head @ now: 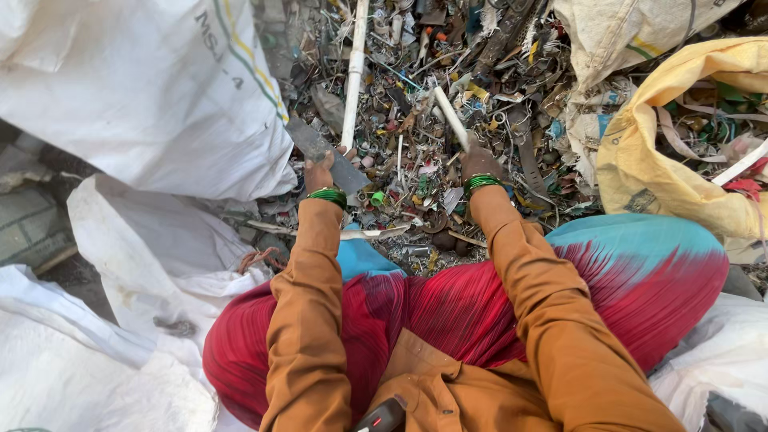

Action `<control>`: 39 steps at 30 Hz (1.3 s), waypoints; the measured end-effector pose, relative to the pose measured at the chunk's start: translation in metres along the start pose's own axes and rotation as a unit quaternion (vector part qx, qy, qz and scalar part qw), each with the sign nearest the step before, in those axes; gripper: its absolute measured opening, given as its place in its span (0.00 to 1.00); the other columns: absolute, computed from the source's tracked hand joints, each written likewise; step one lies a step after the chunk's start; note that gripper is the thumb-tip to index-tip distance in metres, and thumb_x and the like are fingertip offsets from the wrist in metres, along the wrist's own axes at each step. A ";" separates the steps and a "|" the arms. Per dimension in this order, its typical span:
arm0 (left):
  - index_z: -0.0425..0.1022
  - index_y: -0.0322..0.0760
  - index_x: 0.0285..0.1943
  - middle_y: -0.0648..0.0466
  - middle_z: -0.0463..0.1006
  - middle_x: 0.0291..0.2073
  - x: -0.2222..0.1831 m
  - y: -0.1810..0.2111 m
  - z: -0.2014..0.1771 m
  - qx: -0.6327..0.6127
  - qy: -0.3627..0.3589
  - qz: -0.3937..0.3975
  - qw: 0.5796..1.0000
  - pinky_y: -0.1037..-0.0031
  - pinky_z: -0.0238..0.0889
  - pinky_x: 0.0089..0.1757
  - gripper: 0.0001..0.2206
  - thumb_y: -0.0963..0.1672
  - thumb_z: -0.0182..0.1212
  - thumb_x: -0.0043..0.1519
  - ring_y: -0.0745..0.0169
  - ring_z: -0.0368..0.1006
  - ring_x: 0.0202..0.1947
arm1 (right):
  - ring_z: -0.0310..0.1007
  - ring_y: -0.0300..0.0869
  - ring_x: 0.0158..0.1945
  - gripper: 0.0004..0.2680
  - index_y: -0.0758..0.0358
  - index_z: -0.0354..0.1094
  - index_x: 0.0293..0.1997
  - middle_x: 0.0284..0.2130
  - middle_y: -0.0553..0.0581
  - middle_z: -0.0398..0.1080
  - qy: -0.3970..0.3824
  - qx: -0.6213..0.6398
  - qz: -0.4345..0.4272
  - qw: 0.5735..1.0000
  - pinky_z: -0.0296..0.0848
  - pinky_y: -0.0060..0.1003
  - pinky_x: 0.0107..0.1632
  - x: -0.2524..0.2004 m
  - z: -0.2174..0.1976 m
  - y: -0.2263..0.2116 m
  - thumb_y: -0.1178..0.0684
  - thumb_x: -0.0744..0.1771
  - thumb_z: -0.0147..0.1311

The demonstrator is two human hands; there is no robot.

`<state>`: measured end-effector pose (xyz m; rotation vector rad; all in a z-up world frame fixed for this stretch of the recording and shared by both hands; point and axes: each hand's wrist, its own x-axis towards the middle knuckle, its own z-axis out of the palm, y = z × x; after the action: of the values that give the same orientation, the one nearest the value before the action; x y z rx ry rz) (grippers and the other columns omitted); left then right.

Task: The person sits on the ground and sorts through a large pile of scrap metal and plastic waste, picking out small tubes and metal components by hand and placing them into a yellow bag and a white bag.

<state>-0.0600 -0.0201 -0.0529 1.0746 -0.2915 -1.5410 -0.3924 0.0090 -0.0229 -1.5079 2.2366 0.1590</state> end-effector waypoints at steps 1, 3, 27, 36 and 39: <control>0.66 0.12 0.56 0.32 0.81 0.41 0.012 -0.007 -0.009 -0.005 -0.005 -0.006 1.000 0.49 0.80 0.39 0.15 0.39 0.57 0.68 0.38 0.82 0.42 | 0.80 0.53 0.36 0.14 0.50 0.56 0.70 0.38 0.62 0.76 -0.028 -0.016 -0.023 0.999 0.79 0.52 0.35 -0.011 -0.002 -0.004 0.46 0.74 0.41; 0.67 0.16 0.50 0.32 0.77 0.39 0.034 -0.023 -0.020 -0.048 0.009 -0.047 0.998 0.47 0.78 0.38 0.12 0.40 0.57 0.66 0.38 0.79 0.36 | 0.82 0.50 0.34 0.13 0.51 0.56 0.71 0.36 0.61 0.79 -0.093 -0.035 -0.048 0.994 0.81 0.48 0.34 -0.033 0.001 -0.014 0.47 0.76 0.36; 0.66 0.33 0.56 0.42 0.76 0.31 0.007 -0.003 0.028 0.095 0.100 -0.060 0.989 0.62 0.66 0.19 0.17 0.40 0.62 0.59 0.53 0.74 0.21 | 0.80 0.53 0.45 0.17 0.59 0.64 0.65 0.46 0.65 0.78 -0.098 -0.092 -0.030 0.991 0.78 0.49 0.47 -0.063 0.065 0.035 0.43 0.71 0.45; 0.65 0.34 0.57 0.43 0.77 0.31 -0.016 0.009 0.026 0.117 0.072 -0.078 0.987 0.63 0.65 0.19 0.18 0.39 0.61 0.58 0.54 0.73 0.19 | 0.82 0.51 0.44 0.19 0.48 0.52 0.75 0.46 0.62 0.78 -0.105 -0.178 -0.044 0.977 0.82 0.49 0.46 -0.072 0.000 0.015 0.53 0.72 0.41; 0.64 0.35 0.58 0.42 0.77 0.30 -0.021 0.014 0.036 0.149 0.081 -0.096 0.981 0.65 0.63 0.19 0.18 0.40 0.60 0.60 0.55 0.72 0.19 | 0.76 0.58 0.47 0.24 0.48 0.44 0.76 0.47 0.67 0.72 -0.006 -0.124 -0.013 0.992 0.76 0.54 0.48 -0.087 -0.036 0.034 0.49 0.69 0.46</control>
<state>-0.0801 -0.0192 -0.0132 1.4922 -0.3209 -1.6013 -0.4064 0.0853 0.0411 -1.6556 2.2520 0.4501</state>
